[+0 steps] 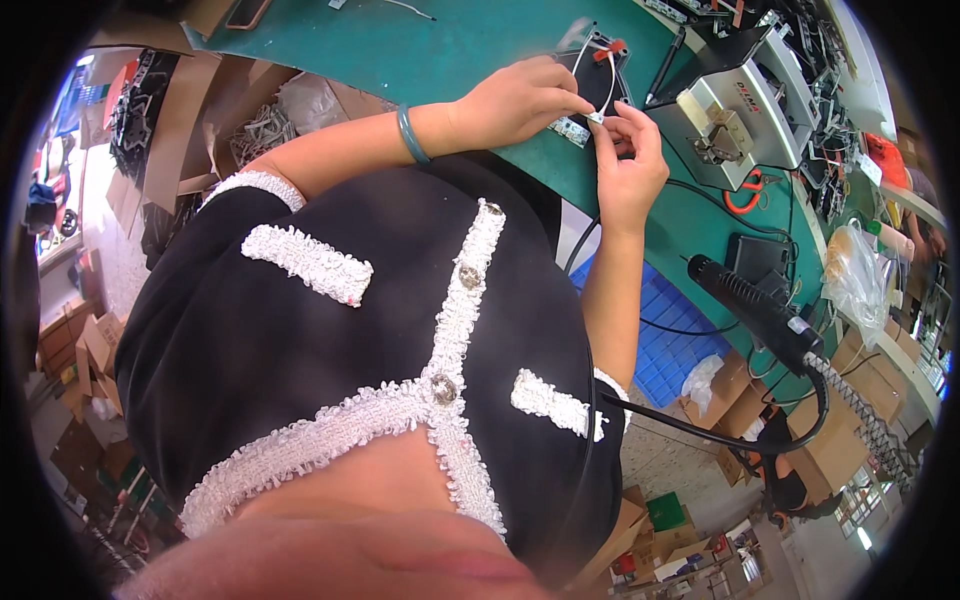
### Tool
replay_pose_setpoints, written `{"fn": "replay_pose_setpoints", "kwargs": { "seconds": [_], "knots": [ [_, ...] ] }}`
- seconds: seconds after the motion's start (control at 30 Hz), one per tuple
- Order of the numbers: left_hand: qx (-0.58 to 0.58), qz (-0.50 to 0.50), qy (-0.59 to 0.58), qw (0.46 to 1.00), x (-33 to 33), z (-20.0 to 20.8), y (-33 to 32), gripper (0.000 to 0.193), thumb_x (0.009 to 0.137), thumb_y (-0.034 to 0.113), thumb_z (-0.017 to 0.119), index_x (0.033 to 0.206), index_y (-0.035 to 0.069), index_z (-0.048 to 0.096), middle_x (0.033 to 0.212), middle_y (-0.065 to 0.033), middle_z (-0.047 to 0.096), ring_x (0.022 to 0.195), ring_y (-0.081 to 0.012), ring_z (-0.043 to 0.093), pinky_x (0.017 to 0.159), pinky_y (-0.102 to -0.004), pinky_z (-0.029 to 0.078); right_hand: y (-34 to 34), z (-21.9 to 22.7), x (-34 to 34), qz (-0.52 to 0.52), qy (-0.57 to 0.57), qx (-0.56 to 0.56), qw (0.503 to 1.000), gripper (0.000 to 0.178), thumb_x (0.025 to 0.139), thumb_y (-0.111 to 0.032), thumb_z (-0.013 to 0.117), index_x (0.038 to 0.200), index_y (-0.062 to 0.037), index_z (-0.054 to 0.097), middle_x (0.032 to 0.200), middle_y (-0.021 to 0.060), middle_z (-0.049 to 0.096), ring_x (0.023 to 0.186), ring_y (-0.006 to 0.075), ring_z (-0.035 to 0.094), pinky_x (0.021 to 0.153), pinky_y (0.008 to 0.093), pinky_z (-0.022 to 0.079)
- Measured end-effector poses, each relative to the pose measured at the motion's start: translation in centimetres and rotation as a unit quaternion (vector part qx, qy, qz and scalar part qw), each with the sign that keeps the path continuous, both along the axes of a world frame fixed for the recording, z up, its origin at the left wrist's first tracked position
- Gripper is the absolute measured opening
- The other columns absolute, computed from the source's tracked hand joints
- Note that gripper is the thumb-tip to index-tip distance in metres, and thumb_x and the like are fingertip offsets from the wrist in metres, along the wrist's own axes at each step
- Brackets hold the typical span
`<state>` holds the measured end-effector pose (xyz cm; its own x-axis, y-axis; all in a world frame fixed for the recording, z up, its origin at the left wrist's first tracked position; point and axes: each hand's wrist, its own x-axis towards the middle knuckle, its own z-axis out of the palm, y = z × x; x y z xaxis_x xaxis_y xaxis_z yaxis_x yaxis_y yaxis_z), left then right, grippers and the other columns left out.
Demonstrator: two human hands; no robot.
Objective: The recorder is assembling small electronic components on a factory workbench using a handheld power tool.
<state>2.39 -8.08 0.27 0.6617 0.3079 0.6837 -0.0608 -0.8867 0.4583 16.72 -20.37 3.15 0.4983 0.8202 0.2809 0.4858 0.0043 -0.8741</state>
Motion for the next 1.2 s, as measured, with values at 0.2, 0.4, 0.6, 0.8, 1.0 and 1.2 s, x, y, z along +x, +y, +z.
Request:
{"fn": "replay_pose_setpoints", "kwargs": {
  "seconds": [0.2,0.4,0.6,0.8,1.0,1.2],
  "knots": [
    [-0.057,-0.014,0.034,0.998,-0.1,0.6,-0.1,0.015,0.082,0.01,0.065,0.096,0.012,0.069,0.093,-0.002,0.061,0.09,-0.0232,0.058,0.081,-0.0347,0.049,-0.3,-0.3,0.0,-0.001,-0.012,0.01,1.0,0.029,0.079,0.002,0.072,0.106,-0.0011,0.063,0.09,0.0082,0.07,0.074,0.01,0.063,0.066,0.0226,0.05],
    [-0.094,-0.023,0.032,0.995,-0.2,1.3,0.1,0.012,0.082,0.016,0.069,0.093,0.012,0.071,0.093,0.0006,0.065,0.092,-0.0213,0.058,0.082,-0.0337,0.05,-9.5,6.3,-1.1,-0.143,-0.289,0.218,0.921,0.014,0.084,0.003,0.064,0.097,0.0037,0.058,0.083,0.013,0.066,0.076,0.019,0.064,0.068,0.0262,0.052],
    [-0.082,-0.01,0.01,0.997,-0.1,0.5,0.3,0.012,0.079,0.015,0.072,0.09,0.013,0.073,0.089,0.0022,0.067,0.087,-0.0196,0.059,0.077,-0.0331,0.051,-14.8,8.6,4.1,-0.432,-0.185,0.304,0.829,0.022,0.089,-0.002,0.056,0.106,0.0082,0.047,0.089,0.0158,0.057,0.081,0.0248,0.062,0.075,0.0328,0.055],
    [-0.065,-0.007,-0.018,0.998,0.2,0.7,0.1,0.013,0.076,0.011,0.074,0.089,0.011,0.073,0.086,0.0005,0.067,0.082,-0.0193,0.06,0.073,-0.0326,0.052,-11.0,7.5,6.4,-0.125,0.0,0.229,0.965,0.045,0.097,-0.014,0.046,0.132,0.0094,0.032,0.105,0.0251,0.058,0.102,0.0356,0.061,0.092,0.0502,0.05],
    [-0.047,0.004,0.0,0.999,-0.1,0.9,-0.1,0.015,0.076,0.011,0.074,0.091,0.012,0.074,0.086,-0.0012,0.066,0.081,-0.0197,0.061,0.072,-0.0313,0.052,-3.8,11.4,8.3,-0.045,0.162,0.362,0.917,0.06,0.09,-0.052,0.052,0.128,-0.0071,0.045,0.097,0.0197,0.061,0.08,0.0335,0.064,0.078,0.0533,0.054],
    [-0.051,-0.001,0.002,0.999,-0.1,0.9,0.0,0.015,0.077,0.01,0.074,0.092,0.012,0.073,0.087,-0.002,0.066,0.081,-0.0202,0.061,0.071,-0.0313,0.052,1.0,13.1,12.2,-0.099,0.134,0.379,0.91,0.09,0.078,-0.083,0.035,0.121,-0.0036,0.039,0.071,0.0145,0.06,0.056,0.0252,0.061,0.057,0.0409,0.055]
  ]
}}
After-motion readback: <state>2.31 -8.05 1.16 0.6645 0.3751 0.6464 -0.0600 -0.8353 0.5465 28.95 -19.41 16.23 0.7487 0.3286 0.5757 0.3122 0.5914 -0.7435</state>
